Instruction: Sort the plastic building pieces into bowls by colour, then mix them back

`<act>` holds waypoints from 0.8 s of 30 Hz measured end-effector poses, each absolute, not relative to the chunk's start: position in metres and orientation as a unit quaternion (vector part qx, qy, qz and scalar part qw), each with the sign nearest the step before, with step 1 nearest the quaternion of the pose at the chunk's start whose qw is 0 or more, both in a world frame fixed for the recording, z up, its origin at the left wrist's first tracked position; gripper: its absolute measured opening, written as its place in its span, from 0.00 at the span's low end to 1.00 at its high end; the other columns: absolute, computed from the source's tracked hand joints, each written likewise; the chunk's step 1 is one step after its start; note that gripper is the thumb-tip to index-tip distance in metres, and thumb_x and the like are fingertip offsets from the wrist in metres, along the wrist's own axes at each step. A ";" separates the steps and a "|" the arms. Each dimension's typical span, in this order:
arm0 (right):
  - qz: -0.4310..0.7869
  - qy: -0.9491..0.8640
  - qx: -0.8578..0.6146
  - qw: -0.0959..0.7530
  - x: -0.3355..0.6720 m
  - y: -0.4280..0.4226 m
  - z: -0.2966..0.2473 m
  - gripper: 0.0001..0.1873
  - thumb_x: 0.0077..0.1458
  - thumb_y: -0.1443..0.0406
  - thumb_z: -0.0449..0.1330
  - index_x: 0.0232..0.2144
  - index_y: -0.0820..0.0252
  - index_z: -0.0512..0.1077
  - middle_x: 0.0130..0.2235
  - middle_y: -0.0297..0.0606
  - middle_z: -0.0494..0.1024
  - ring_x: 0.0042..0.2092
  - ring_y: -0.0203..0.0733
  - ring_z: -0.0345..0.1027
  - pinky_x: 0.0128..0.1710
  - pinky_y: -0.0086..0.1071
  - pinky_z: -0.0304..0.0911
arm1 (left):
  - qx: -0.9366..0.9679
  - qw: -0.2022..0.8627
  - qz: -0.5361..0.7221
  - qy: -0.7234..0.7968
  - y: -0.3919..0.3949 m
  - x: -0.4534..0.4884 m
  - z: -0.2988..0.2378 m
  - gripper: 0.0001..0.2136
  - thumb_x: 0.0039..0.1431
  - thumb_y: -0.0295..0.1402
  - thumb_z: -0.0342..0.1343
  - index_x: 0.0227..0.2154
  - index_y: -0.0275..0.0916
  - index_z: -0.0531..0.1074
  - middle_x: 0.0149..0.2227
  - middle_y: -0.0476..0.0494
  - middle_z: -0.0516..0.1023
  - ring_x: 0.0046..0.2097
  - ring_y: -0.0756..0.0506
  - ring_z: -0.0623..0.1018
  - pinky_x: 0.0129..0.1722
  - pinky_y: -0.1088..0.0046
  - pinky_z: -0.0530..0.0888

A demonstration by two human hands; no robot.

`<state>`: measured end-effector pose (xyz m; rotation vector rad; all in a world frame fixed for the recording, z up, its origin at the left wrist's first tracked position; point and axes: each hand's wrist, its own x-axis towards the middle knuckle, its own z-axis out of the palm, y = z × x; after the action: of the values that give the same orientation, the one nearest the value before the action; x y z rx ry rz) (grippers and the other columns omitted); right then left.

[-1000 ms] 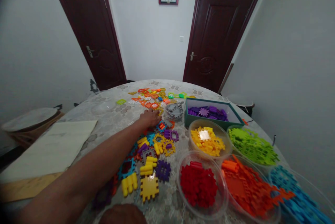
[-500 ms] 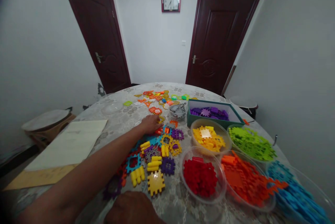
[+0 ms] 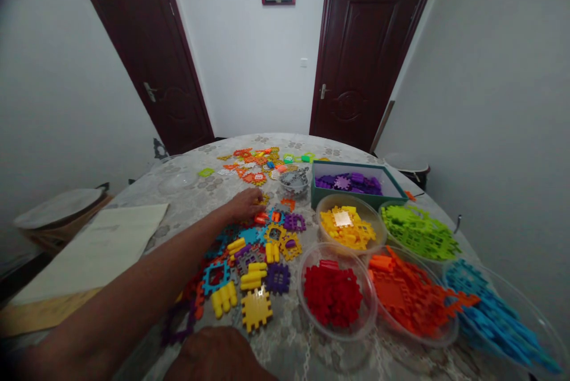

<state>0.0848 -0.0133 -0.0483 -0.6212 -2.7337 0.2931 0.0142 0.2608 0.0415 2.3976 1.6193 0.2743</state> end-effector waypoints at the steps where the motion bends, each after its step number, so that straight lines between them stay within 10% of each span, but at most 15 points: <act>1: 0.108 -0.957 -0.217 0.162 0.086 -0.014 -0.048 0.16 0.59 0.54 0.68 0.27 0.56 0.73 0.26 0.30 0.72 0.24 0.36 0.60 0.18 0.30 0.46 | 0.818 0.117 0.094 0.555 0.259 0.013 0.042 0.14 0.59 0.45 0.62 0.43 0.43 0.81 0.49 0.40 0.83 0.54 0.37 0.78 0.50 0.66 0.74; 7: 0.134 -0.953 -0.211 0.170 0.090 -0.014 -0.050 0.16 0.55 0.57 0.68 0.24 0.57 0.67 0.26 0.30 0.70 0.25 0.34 0.58 0.19 0.29 0.46 | 0.796 0.118 0.086 0.587 0.251 0.012 0.042 0.09 0.60 0.42 0.63 0.36 0.44 0.82 0.45 0.40 0.84 0.51 0.36 0.80 0.47 0.65 0.74; 15: 0.132 -0.953 -0.200 0.185 0.092 -0.016 -0.045 0.12 0.53 0.56 0.66 0.28 0.56 0.72 0.29 0.32 0.74 0.27 0.37 0.61 0.21 0.31 0.45 | 0.785 0.207 0.107 0.574 0.249 0.008 0.043 0.21 0.52 0.35 0.67 0.51 0.45 0.78 0.45 0.45 0.84 0.45 0.42 0.81 0.43 0.70 0.74; 24: 0.153 -0.956 -0.199 0.151 0.092 -0.013 -0.048 0.14 0.57 0.55 0.66 0.27 0.57 0.72 0.29 0.31 0.73 0.26 0.35 0.59 0.20 0.29 0.49 | 0.763 0.310 0.216 0.524 0.248 -0.006 0.063 0.14 0.49 0.45 0.67 0.27 0.40 0.75 0.26 0.51 0.74 0.32 0.47 0.73 0.32 0.71 0.68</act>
<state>0.0924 -0.0130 -0.0478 -0.5708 -2.7448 0.4381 -0.0057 0.2479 0.0630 2.0163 1.3844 0.5693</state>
